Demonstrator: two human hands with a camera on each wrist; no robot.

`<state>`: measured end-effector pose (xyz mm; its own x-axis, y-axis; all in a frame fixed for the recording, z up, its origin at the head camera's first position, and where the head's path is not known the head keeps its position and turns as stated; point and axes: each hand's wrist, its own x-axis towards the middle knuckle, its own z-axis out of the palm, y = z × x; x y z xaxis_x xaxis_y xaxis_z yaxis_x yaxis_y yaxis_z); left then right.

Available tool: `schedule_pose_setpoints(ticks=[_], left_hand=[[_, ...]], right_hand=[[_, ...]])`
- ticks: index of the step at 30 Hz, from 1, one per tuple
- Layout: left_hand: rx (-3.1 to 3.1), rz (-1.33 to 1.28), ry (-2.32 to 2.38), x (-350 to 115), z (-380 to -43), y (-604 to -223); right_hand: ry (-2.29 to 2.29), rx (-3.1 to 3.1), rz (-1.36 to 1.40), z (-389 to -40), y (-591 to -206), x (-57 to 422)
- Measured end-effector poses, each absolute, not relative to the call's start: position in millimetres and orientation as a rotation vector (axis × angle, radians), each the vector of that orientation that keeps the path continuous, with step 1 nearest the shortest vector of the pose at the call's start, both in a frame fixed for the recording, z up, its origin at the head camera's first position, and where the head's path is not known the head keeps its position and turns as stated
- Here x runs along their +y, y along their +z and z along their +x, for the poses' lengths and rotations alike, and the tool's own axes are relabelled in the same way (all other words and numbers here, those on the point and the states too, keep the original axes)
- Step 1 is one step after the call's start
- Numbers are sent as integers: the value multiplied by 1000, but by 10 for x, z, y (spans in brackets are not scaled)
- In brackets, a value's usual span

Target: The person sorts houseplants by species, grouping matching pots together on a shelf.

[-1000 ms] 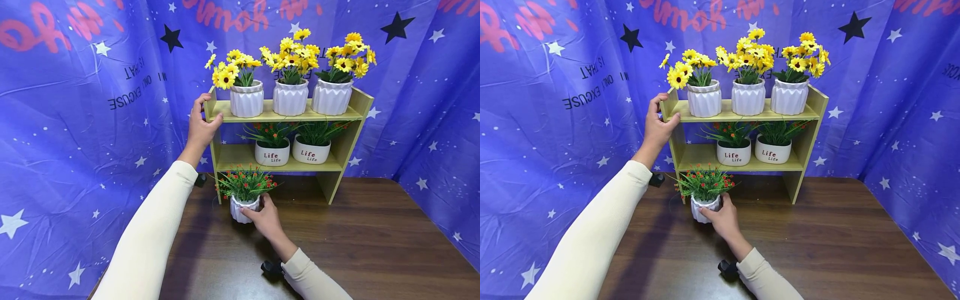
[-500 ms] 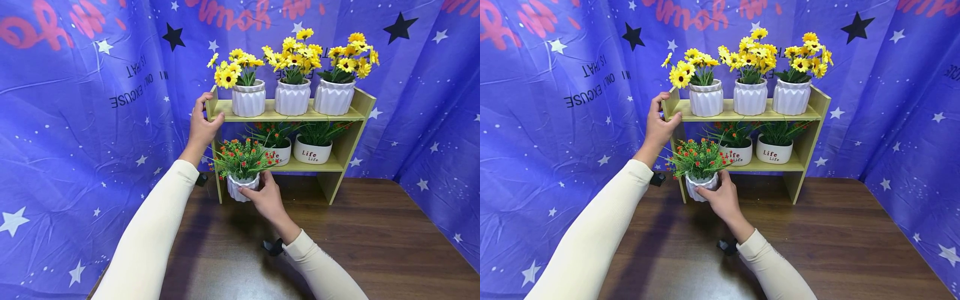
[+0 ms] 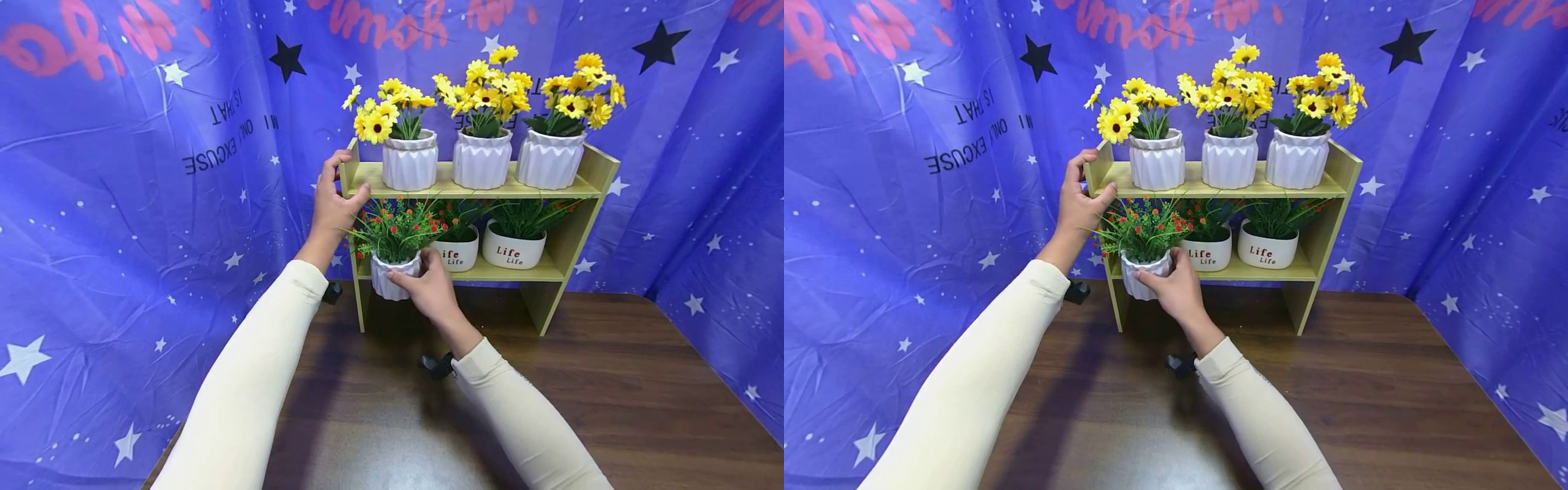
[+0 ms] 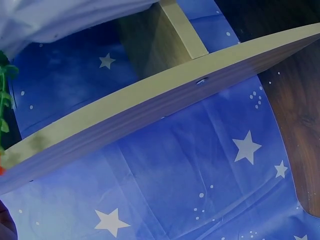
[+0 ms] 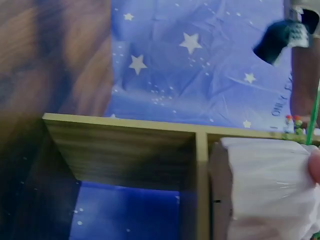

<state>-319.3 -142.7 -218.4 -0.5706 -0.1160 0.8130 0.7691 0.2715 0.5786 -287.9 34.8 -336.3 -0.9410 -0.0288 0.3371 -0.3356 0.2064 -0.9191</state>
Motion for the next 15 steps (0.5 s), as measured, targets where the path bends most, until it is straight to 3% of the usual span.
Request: schedule_pose_setpoints(ticks=[15], left_hand=[[-1763,-597,-1427,-1414,-3123,-2154]], right_hand=[[1751,-2400,359,-3119,-3064,324]])
